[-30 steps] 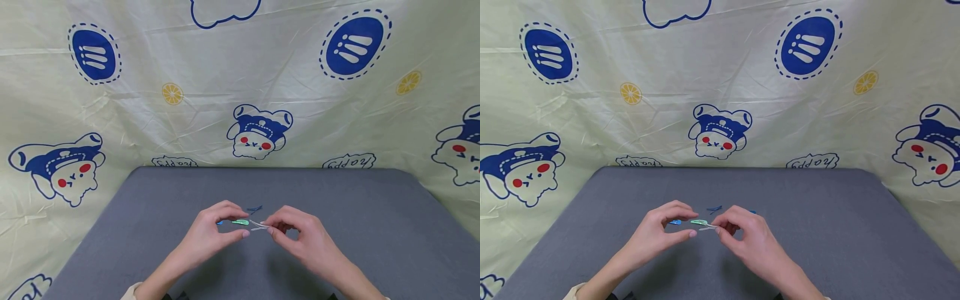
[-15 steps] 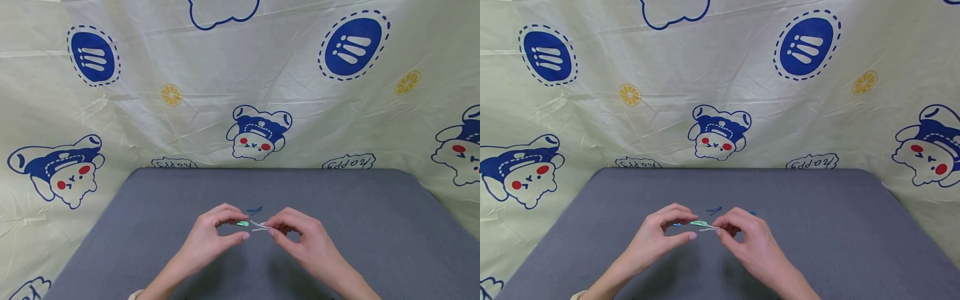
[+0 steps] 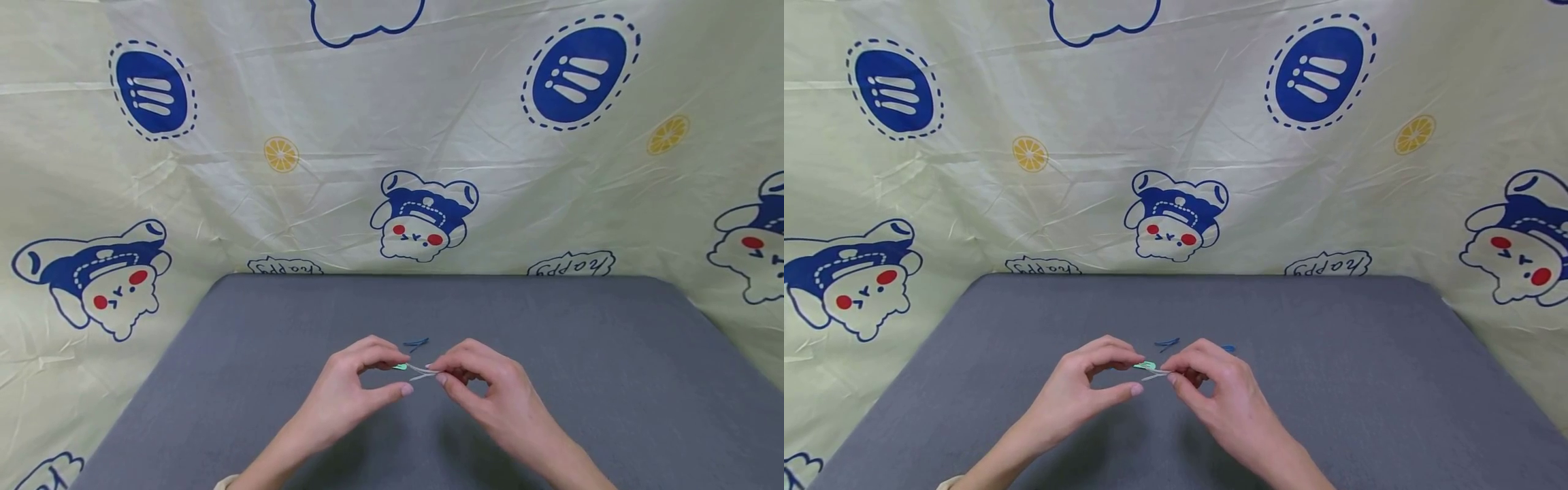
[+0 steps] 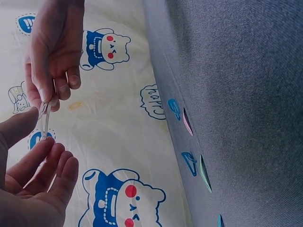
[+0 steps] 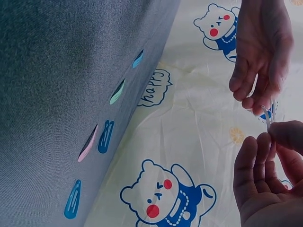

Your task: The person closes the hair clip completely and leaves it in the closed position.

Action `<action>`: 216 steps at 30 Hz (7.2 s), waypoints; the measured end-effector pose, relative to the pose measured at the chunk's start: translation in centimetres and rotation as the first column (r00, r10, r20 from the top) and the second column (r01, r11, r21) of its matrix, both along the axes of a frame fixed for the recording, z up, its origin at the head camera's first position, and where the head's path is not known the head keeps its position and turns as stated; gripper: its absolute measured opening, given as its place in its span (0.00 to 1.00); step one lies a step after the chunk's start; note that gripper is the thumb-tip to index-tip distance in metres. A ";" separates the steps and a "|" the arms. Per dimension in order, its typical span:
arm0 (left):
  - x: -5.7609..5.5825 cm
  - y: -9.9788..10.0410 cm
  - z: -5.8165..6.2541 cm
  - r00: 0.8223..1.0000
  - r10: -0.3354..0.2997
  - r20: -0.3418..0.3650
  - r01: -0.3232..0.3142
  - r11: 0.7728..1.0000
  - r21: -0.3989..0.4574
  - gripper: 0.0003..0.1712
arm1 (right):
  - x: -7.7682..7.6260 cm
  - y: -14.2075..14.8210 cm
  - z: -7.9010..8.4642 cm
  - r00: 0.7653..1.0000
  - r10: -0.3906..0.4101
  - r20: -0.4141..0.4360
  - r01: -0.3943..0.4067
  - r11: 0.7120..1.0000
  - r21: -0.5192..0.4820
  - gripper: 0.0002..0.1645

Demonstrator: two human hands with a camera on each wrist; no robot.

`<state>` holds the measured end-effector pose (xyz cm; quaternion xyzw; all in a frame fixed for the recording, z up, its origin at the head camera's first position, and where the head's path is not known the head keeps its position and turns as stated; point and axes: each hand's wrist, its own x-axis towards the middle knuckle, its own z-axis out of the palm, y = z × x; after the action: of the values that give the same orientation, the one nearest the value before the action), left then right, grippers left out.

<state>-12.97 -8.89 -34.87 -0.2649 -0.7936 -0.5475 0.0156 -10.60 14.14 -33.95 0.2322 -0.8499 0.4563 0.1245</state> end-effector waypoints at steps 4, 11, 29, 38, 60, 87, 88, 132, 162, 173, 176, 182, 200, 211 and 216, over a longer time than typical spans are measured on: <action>0.0 0.1 0.0 1.000 0.001 -0.009 -0.001 1.000 -0.014 0.15 | 0.0 -0.2 -0.2 0.999 0.008 -0.033 -0.008 1.000 -0.005 0.15; 0.0 0.2 -0.3 0.999 0.005 -0.043 -0.006 1.000 -0.024 0.13 | 0.2 -0.4 -0.5 0.999 0.018 -0.039 -0.018 1.000 -0.016 0.16; -0.1 0.4 -0.8 0.992 0.019 -0.124 -0.015 0.999 0.035 0.08 | 0.4 -0.9 -1.1 0.999 0.025 -0.036 -0.028 0.997 -0.066 0.12; 0.0 0.6 -1.1 0.993 0.040 -0.111 -0.032 0.996 0.078 0.07 | 0.3 -1.0 -1.2 1.000 0.019 -0.002 -0.019 0.996 -0.083 0.11; -0.1 0.5 -1.3 0.991 -0.009 -0.130 0.020 0.997 0.077 0.08 | -0.2 -1.0 -1.9 0.985 0.063 0.162 -0.028 0.977 -0.212 0.06; 0.1 0.8 -1.4 0.991 0.015 -0.137 0.000 0.994 0.107 0.03 | -0.2 -1.2 -2.0 0.981 0.010 0.192 0.032 0.976 -0.215 0.05; 0.1 0.8 -1.4 0.991 0.013 -0.135 0.001 0.994 0.107 0.02 | -0.2 -1.2 -2.1 0.983 0.010 0.186 0.031 0.976 -0.216 0.05; 0.7 1.7 -2.2 0.954 0.140 -0.267 -0.119 0.989 0.092 0.12 | 0.4 -2.3 -3.0 0.987 -0.148 0.066 0.159 0.965 -0.209 0.14; 0.1 0.6 -2.0 0.987 0.117 -0.110 -0.109 0.991 0.072 0.03 | 0.3 -2.0 -3.4 0.991 -0.009 0.134 0.047 0.958 -0.281 0.08; 0.0 0.2 -2.2 0.981 0.115 -0.154 -0.104 0.992 0.078 0.10 | -0.2 -2.0 -3.4 0.965 0.051 0.259 0.038 0.944 -0.327 0.10; 0.0 -0.2 -2.4 0.983 0.122 -0.135 -0.114 0.991 0.064 0.06 | -0.4 -2.2 -3.4 0.951 0.068 0.300 0.032 0.948 -0.317 0.10; 0.0 -0.9 -2.8 0.982 0.144 -0.125 -0.139 0.989 0.051 0.09 | -0.9 -2.6 -3.6 0.919 0.100 0.380 0.026 0.950 -0.312 0.11; -0.7 -3.0 -4.4 0.981 0.173 -0.086 -0.171 0.985 0.035 0.09 | -3.1 -4.1 -4.9 0.896 0.234 0.379 -0.107 0.939 -0.327 0.10; -2.2 -4.5 -5.2 0.979 0.194 0.061 -0.198 0.979 0.058 0.04 | -5.4 -5.5 -5.5 0.863 0.264 0.431 -0.127 0.939 -0.320 0.12; -2.6 -5.3 -5.3 0.979 0.187 0.085 -0.193 0.979 0.063 0.03 | -6.1 -6.2 -5.6 0.846 0.307 0.435 -0.154 0.923 -0.352 0.11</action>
<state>-15.58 -14.17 -40.15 -0.1652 -0.7954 -0.5813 0.0459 -16.67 7.99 -39.59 0.1906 -0.7388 0.6364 -0.1134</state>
